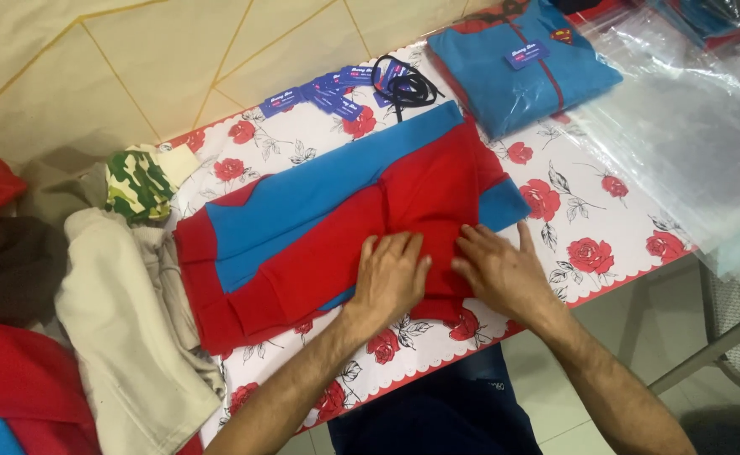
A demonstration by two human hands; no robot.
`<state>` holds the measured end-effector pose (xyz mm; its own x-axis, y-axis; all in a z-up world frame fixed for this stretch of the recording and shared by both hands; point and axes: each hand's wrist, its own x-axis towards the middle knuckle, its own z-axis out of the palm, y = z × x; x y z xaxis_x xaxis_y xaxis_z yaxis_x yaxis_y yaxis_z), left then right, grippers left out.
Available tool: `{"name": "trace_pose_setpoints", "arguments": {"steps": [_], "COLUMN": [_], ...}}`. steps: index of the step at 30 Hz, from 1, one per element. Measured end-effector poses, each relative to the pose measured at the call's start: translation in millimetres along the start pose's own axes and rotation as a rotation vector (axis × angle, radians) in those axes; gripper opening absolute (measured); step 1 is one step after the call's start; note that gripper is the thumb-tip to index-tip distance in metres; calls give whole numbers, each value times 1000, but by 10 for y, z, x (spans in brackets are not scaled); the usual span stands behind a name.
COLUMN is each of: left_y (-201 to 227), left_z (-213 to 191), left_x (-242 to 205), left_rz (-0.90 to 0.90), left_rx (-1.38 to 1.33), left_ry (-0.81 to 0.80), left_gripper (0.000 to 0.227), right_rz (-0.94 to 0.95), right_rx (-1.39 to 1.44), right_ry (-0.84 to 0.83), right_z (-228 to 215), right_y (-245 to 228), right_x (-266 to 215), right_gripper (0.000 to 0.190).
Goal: Folding a blue and red hoodie on a table with a floral tablecloth to prepare it for packaging.
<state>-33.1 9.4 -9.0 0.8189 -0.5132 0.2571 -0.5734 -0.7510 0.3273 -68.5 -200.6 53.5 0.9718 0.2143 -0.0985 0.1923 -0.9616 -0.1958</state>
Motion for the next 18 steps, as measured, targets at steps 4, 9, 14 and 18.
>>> {"name": "trace_pose_setpoints", "arguments": {"steps": [4,9,14,18], "left_y": [10,-68,-132,-131], "left_z": [-136,-81,-174,-264], "left_x": [415,744,644,585], "left_rz": [74,-59,-95,-97], "left_rx": [-29,93,59,37], "left_ry": [235,-88,-165,-224], "left_gripper": [34,58,58,62], "right_rz": [-28,-161,-75,-15], "right_rx": [-9,-4,-46,-96], "right_ry": [378,372,123,38], "right_z": [155,376,267,245], "right_y": [21,11,95,156], "right_x": [334,852,773,727], "right_gripper": [36,53,66,72]}}
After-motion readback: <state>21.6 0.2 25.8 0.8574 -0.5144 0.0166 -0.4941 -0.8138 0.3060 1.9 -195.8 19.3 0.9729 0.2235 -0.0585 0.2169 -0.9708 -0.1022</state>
